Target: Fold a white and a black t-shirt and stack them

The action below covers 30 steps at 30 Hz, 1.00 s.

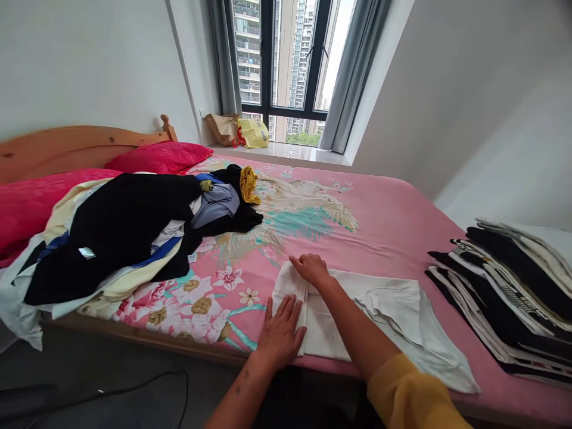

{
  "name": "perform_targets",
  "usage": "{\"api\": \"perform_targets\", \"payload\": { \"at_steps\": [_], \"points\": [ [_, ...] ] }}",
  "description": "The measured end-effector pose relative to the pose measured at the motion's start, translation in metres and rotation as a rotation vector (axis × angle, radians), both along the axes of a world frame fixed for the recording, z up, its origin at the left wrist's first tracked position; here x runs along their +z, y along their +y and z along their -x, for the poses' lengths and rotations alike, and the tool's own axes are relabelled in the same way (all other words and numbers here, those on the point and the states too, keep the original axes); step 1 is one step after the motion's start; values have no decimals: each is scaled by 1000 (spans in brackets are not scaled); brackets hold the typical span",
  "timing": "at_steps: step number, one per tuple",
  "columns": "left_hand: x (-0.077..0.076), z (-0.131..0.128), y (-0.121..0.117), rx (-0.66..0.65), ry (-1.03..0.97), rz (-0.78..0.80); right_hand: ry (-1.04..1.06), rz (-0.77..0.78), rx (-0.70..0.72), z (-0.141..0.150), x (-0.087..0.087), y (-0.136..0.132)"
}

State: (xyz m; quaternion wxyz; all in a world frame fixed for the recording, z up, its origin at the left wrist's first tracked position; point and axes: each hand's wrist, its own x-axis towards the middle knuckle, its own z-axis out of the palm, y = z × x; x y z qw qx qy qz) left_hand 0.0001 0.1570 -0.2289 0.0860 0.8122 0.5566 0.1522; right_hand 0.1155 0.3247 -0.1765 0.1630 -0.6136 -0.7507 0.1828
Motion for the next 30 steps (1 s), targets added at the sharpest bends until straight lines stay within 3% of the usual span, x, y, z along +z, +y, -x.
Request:
{"api": "perform_targets", "payload": {
  "at_steps": [6,11,17,20,23,27,30],
  "points": [
    [2,-1,-1,28,-28,32,-110,176,276,22,-10,35],
    [3,-1,-3,26,-37,39,-144,80,243,30,-28,39],
    [1,-1,-1,31,-54,60,-138,-99,140,36,-22,14],
    [3,-1,1,29,-73,62,-109,-169,200,40,-23,-20],
    [4,-5,-1,47,-62,53,-127,-86,299,38,-35,-44],
    [2,-14,-19,67,-33,77,-234,81,347,32,-48,-37],
    [4,-21,-45,-5,-40,87,-263,93,319,31,-43,-21]
  ]
}}
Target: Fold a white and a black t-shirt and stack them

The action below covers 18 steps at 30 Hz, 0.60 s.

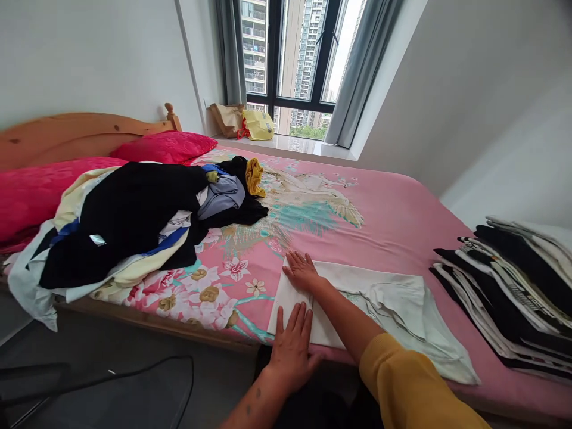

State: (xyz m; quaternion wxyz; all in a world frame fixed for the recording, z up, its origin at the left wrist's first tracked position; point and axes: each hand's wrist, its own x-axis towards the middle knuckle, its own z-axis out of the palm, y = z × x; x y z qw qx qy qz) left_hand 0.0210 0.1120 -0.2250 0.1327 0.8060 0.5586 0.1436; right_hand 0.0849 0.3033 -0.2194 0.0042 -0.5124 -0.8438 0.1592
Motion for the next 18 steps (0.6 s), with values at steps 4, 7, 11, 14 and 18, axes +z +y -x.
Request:
{"api": "perform_targets", "payload": {
  "at_steps": [4,7,11,14,18],
  "points": [
    [6,9,-24,-30,-28,-64,29,-26,-99,-3,16,-13],
    [4,35,-17,268,8,-160,88,-102,-130,-10,20,-46],
    [-7,74,10,511,149,-103,105,-122,-93,-17,5,-85],
    [-10,89,24,422,235,-42,144,-120,-84,-19,-11,-94],
    [-5,97,32,227,286,16,265,-189,-124,-23,-20,-92]
  ]
}}
